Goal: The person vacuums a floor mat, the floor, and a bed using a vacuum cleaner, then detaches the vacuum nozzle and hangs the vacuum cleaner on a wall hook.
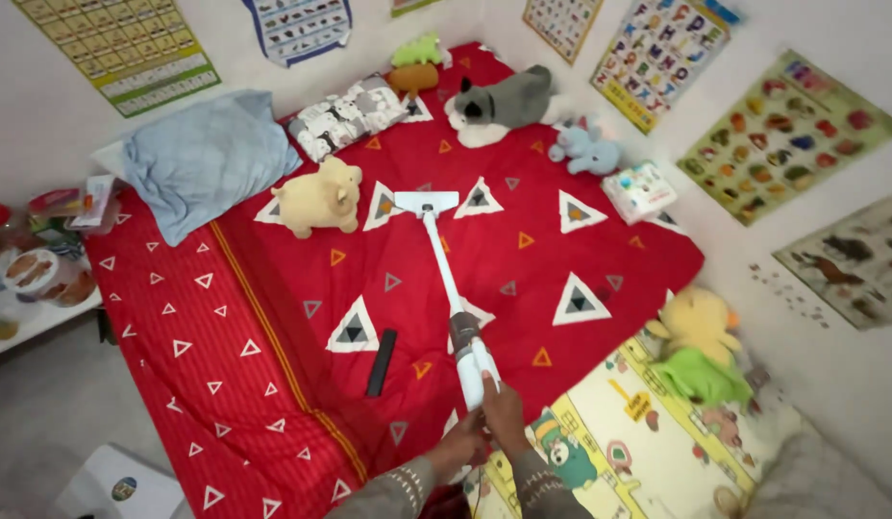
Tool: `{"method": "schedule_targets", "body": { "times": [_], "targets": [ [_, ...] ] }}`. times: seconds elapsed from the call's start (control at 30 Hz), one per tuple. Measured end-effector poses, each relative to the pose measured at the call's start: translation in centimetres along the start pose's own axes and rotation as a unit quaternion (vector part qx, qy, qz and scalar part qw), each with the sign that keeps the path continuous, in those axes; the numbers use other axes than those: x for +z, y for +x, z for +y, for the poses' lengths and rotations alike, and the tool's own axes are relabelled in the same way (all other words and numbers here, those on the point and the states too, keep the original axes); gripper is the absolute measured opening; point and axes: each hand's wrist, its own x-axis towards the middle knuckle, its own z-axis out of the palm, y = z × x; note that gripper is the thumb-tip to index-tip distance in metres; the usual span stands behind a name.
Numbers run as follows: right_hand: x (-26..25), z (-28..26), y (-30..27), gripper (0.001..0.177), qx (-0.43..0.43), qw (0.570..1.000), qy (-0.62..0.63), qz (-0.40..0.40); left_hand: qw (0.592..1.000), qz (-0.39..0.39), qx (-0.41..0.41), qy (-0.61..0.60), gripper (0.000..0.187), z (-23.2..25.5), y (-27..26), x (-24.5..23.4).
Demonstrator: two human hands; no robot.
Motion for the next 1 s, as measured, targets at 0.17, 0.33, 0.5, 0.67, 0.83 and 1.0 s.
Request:
{"method": "schedule_targets", "body": {
  "times": [0.17,0.33,0.5,0.67,0.83,1.0],
  "targets": [
    [0.2,3.1,-7.3,0.062,0.005,0.999,-0.022,0.028,0.998,-0.051,-0.025,0.007,0.081,-4.3,-5.3,1.6],
    [-0.5,5.7,-18.1,0.064,-0.017,0.999,0.018,0.033,0.989,-0.126,0.016,0.078,0.095,-7.7,-12.8,2.4],
    [0.7,11.0,-25.9,0.061,0.013,0.997,-0.019,0.067,0.975,-0.208,-0.052,0.065,0.102,-11.8,-19.2,3.1],
    [-0.1,14.7,-35.3,0.057,0.094,0.993,0.008,0.078,0.959,-0.247,-0.107,0.085,0.104,-21.2,-20.0,3.6],
    [-1.1,19.5,-44.1,0.057,0.112,0.991,0.012,0.068,0.899,-0.370,-0.198,0.123,0.071,-23.2,-25.1,5.7],
    [-1.5,30.8,-50.9,0.054,0.125,0.988,0.018,0.086,0.861,-0.421,-0.264,0.110,0.047,-29.4,-26.0,7.2]
  ]
}}
